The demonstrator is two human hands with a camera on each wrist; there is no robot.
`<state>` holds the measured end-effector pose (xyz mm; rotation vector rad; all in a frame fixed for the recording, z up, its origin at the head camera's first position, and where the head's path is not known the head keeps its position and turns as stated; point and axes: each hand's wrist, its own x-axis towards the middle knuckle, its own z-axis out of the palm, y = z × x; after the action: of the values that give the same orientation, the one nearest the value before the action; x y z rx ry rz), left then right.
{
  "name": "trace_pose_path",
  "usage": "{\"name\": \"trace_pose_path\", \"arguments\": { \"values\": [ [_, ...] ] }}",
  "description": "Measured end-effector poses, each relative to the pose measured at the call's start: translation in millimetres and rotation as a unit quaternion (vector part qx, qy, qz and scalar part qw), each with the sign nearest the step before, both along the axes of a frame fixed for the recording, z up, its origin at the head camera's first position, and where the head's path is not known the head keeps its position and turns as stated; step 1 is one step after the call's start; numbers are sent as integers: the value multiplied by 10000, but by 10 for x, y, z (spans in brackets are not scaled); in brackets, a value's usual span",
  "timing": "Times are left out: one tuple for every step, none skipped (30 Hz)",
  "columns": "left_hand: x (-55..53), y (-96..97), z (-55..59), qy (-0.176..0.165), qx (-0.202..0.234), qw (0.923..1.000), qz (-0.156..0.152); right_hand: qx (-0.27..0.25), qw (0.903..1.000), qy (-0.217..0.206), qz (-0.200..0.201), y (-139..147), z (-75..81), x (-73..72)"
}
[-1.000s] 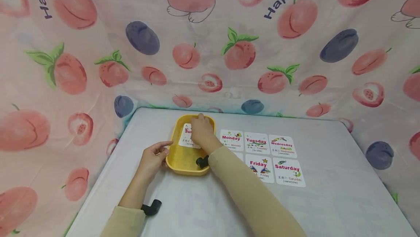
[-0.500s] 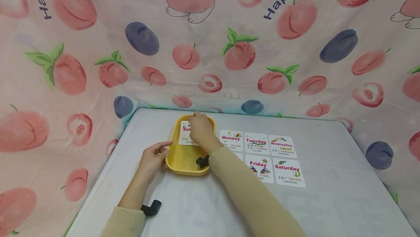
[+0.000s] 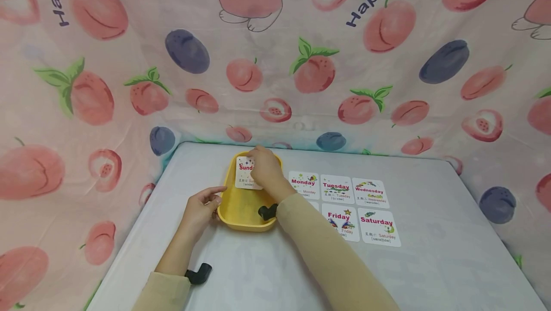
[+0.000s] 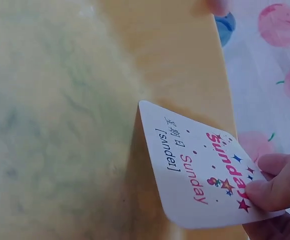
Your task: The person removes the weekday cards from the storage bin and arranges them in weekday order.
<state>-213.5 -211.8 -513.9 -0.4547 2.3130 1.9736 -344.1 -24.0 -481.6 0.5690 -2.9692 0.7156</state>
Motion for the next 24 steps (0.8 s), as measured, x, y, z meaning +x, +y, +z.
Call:
{"name": "trace_pose_path", "arguments": {
  "values": [
    [0, 2, 1, -2, -2, 10000, -1, -118, 9999, -68, -25, 11, 7, 4],
    [1, 4, 3, -7, -9, 10000, -5, -226, 9996, -142, -58, 20, 10, 5],
    [2, 7, 6, -15, -23, 10000, -5, -357, 9991, -217, -102, 29, 11, 6],
    [2, 9, 9, -21, -35, 10000, -7, -476, 9983, -290, -146, 35, 10, 5],
    [2, 11, 12, -31, -42, 10000, -6, -591, 9974, -351, -194, 43, 8, 2],
    [4, 15, 16, -38, -52, 10000, -8, -699, 9965, -391, -227, 51, 3, -4],
    [4, 16, 18, -39, -58, 10000, -10, -799, 9954, -447, -267, 60, -4, -9],
    [5, 18, 19, -39, -67, 10000, -16, -871, 9946, -478, -306, 67, -11, -18],
    [6, 20, 21, -31, -74, 10000, -14, -928, 9939, -497, -340, 72, -18, -26],
    [7, 23, 24, -23, -76, 10000, -16, -980, 9931, -529, -378, 78, -25, -32],
    [6, 25, 23, -13, -76, 10000, -15, -1025, 9923, -562, -421, 82, -30, -38],
    [6, 26, 23, -1, -76, 10000, -16, -1075, 9913, -595, -467, 87, -32, -41],
    [5, 27, 22, 10, -83, 10000, -18, -1130, 9900, -658, -531, 91, -30, -40],
    [4, 28, 22, 19, -88, 10000, -21, -1185, 9887, -708, -589, 95, -30, -42],
    [4, 29, 25, 30, -92, 10000, -19, -1249, 9873, -751, -636, 100, -27, -40],
    [4, 29, 25, 34, -100, 9999, -24, -1349, 9854, -799, -670, 108, -21, -37],
    [4, 27, 25, 35, -104, 9999, -25, -1456, 9833, -844, -690, 117, -10, -35],
    [6, 27, 26, 33, -115, 9999, -26, -1552, 9816, -871, -690, 128, 3, -30],
    [5, 25, 26, 24, -127, 9999, -24, -1648, 9799, -893, -681, 139, 17, -25],
    [6, 22, 25, 15, -130, 9999, -23, -1722, 9785, -909, -675, 150, 34, -20],
    [6, 20, 24, 3, -140, 9999, -17, -1795, 9772, -919, -664, 161, 50, -13],
    [6, 18, 23, -14, -151, 9999, -13, -1836, 9763, -929, -664, 172, 65, -9],
    [5, 15, 20, -31, -159, 9999, -9, -1851, 9760, -936, -660, 182, 82, -4],
    [5, 11, 17, -42, -170, 9998, -10, -1851, 9760, -933, -664, 191, 97, 3]
  ]
}}
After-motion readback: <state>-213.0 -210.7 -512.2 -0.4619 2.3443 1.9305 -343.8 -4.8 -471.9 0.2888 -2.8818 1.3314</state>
